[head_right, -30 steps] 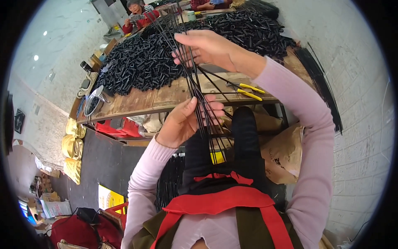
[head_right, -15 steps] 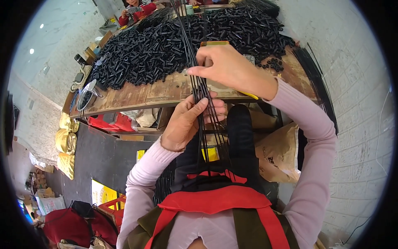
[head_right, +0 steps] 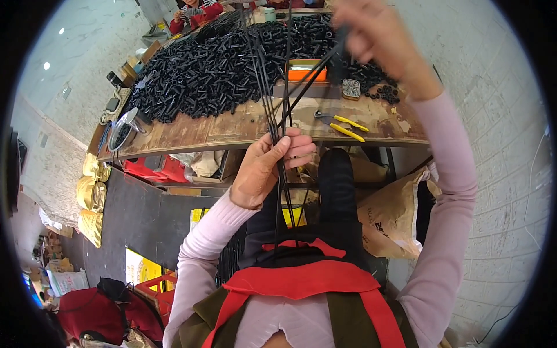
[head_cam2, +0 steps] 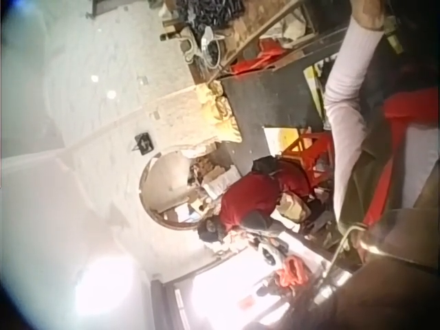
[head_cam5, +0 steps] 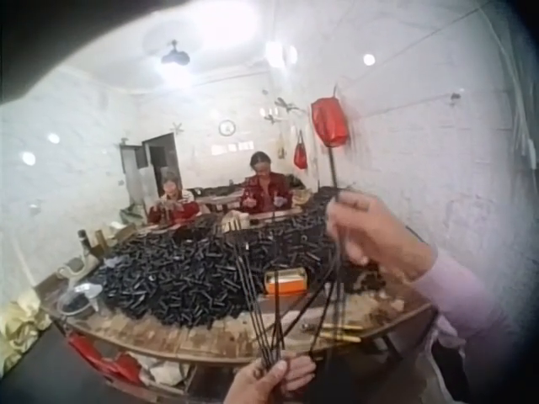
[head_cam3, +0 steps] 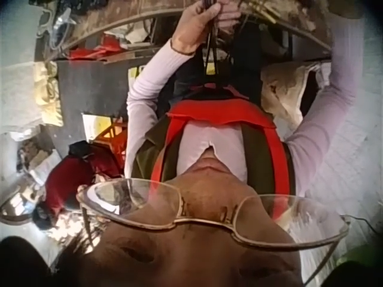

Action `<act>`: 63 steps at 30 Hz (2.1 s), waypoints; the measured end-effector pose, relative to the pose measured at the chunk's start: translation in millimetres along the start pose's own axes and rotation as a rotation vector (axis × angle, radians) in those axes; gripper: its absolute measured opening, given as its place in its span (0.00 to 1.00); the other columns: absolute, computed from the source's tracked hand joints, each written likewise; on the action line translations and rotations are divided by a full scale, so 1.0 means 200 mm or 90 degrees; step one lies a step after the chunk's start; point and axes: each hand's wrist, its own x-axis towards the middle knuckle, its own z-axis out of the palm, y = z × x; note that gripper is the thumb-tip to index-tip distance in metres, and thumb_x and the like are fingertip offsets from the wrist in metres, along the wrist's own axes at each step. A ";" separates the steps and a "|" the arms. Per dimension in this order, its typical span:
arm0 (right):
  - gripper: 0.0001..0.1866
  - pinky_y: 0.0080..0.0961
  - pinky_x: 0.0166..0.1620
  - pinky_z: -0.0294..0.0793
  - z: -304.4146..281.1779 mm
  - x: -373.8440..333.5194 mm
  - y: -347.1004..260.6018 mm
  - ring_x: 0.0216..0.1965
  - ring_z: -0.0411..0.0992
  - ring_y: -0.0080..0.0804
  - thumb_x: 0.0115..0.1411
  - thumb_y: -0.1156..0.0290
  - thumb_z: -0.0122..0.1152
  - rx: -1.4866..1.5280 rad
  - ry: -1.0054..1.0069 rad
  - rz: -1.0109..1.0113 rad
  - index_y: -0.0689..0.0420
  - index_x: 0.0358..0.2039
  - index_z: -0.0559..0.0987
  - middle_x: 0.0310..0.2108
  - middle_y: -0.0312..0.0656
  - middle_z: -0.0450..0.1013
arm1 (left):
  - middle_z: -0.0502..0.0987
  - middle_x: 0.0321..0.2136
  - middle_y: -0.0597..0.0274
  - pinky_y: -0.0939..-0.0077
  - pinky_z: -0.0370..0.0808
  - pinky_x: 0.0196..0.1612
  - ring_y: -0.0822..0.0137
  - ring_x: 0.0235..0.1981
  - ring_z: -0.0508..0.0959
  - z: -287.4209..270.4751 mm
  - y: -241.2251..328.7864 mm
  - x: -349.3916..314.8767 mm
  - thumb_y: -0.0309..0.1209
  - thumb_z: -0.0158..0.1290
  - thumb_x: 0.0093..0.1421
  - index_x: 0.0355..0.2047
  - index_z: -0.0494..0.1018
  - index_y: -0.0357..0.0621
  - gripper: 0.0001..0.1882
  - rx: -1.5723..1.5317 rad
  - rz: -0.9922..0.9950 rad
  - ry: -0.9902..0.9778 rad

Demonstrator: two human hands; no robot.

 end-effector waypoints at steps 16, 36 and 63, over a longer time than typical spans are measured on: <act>0.16 0.20 0.35 0.76 0.29 0.04 0.28 0.36 0.76 0.22 0.64 0.58 0.61 -0.061 -0.214 0.077 0.59 0.43 0.76 0.35 0.37 0.77 | 0.77 0.46 0.45 0.61 0.80 0.48 0.55 0.45 0.80 -0.01 0.12 0.07 0.31 0.40 0.72 0.62 0.58 0.37 0.21 0.132 -0.036 -0.131; 0.21 0.38 0.60 0.71 0.43 -0.09 0.21 0.56 0.72 0.42 0.67 0.70 0.53 0.453 -0.304 0.269 0.65 0.58 0.68 0.54 0.52 0.72 | 0.75 0.50 0.44 0.59 0.76 0.55 0.55 0.50 0.78 0.00 0.17 0.03 0.36 0.37 0.73 0.57 0.62 0.30 0.22 -0.008 -0.113 -0.070; 0.12 0.23 0.40 0.78 0.63 -0.64 0.81 0.34 0.80 0.27 0.59 0.75 0.63 0.031 -0.269 0.106 0.58 0.44 0.82 0.37 0.42 0.81 | 0.72 0.55 0.45 0.56 0.71 0.58 0.52 0.56 0.73 -0.59 -0.07 0.88 0.49 0.36 0.72 0.57 0.64 0.36 0.28 -0.111 -0.234 -0.028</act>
